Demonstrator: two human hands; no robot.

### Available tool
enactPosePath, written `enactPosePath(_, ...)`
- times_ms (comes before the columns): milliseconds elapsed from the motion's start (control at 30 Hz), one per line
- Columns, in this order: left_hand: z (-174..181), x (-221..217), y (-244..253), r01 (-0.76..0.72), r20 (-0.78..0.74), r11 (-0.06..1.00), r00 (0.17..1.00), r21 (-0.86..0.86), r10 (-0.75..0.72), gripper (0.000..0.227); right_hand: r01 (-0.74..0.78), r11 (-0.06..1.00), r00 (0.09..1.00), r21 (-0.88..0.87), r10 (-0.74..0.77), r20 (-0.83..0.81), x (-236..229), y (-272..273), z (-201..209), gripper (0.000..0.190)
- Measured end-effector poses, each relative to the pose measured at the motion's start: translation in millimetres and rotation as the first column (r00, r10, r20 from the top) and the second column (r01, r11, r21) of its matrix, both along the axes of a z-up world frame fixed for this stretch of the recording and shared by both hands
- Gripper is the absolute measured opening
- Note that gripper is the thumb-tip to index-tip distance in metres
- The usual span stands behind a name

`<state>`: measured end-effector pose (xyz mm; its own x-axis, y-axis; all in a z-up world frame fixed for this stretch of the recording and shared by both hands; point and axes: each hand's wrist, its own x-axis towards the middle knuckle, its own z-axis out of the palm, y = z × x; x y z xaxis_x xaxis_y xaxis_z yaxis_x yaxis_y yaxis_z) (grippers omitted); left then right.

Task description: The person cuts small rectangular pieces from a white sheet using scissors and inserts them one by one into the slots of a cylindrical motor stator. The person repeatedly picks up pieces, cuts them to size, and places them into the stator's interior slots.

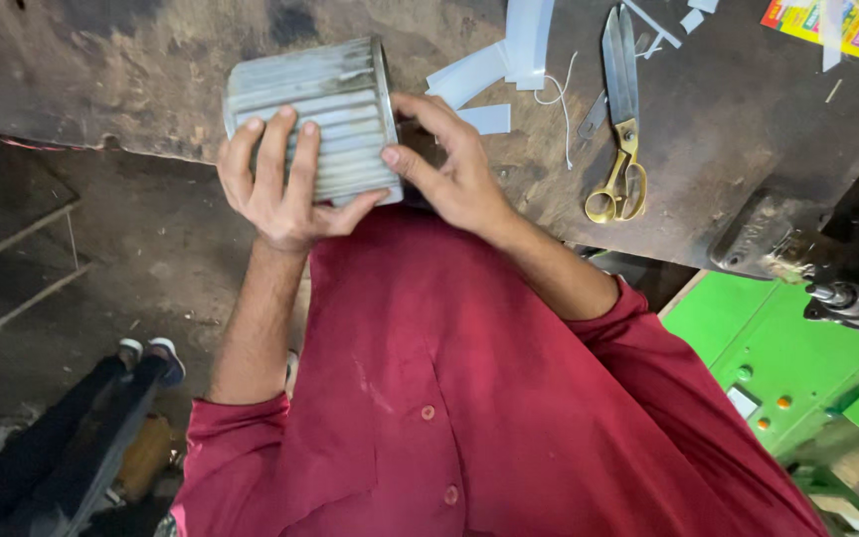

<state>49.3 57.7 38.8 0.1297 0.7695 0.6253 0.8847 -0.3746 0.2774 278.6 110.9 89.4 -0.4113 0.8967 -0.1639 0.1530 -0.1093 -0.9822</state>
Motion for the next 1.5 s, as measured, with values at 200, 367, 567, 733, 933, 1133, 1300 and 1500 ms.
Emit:
enactPosePath(200, 17, -5, 3, 0.001, -0.028, 0.991, 1.000, -0.134, -0.005, 0.082, -0.013, 0.923, 0.869, 0.385, -0.180, 0.460, 55, 2, 1, 0.025)
enactPosePath(367, 19, 2, -14, -0.012, -0.050, 0.982, 0.999, -0.190, 0.003, 0.082, -0.305, 0.789, 0.692, 0.533, -0.201, 0.694, 69, -24, -27, 0.036)
enactPosePath(567, 18, 3, -33, -0.001, -0.062, 0.972, 0.998, -0.234, -0.014, 0.075, -0.360, 0.730, 0.685, 0.581, -0.215, 0.696, 79, -83, -50, 0.046)
enactPosePath(733, 21, 11, -43, -0.064, -0.111, 0.963, 0.993, -0.261, 0.036, 0.079, -0.380, 0.622, 0.768, 0.685, -0.200, 0.608, 92, -107, -74, 0.028)
enactPosePath(933, 59, 33, -35, -0.041, -0.084, 0.967, 0.996, -0.253, 0.021, 0.076, 0.116, 0.912, 0.977, 0.392, -0.176, 0.121, 80, -83, -39, 0.018)
enactPosePath(1133, 111, 62, -29, 0.343, 0.445, 0.710, 0.894, -0.615, -0.047, 0.008, -0.032, 0.988, 0.983, 0.149, 0.058, -0.176, 60, -61, 7, 0.017)
enactPosePath(1300, 122, 74, -25, 0.319, 0.553, 0.659, 0.815, -0.681, 0.177, 0.010, -0.066, 0.872, 0.993, 0.486, 0.106, -0.056, 56, -46, 20, 0.029)
enactPosePath(1500, 123, 64, -28, 0.402, 0.585, 0.615, 0.802, -0.678, 0.121, 0.020, 0.002, 0.891, 0.995, 0.454, 0.045, -0.093, 50, -39, 19, 0.022)
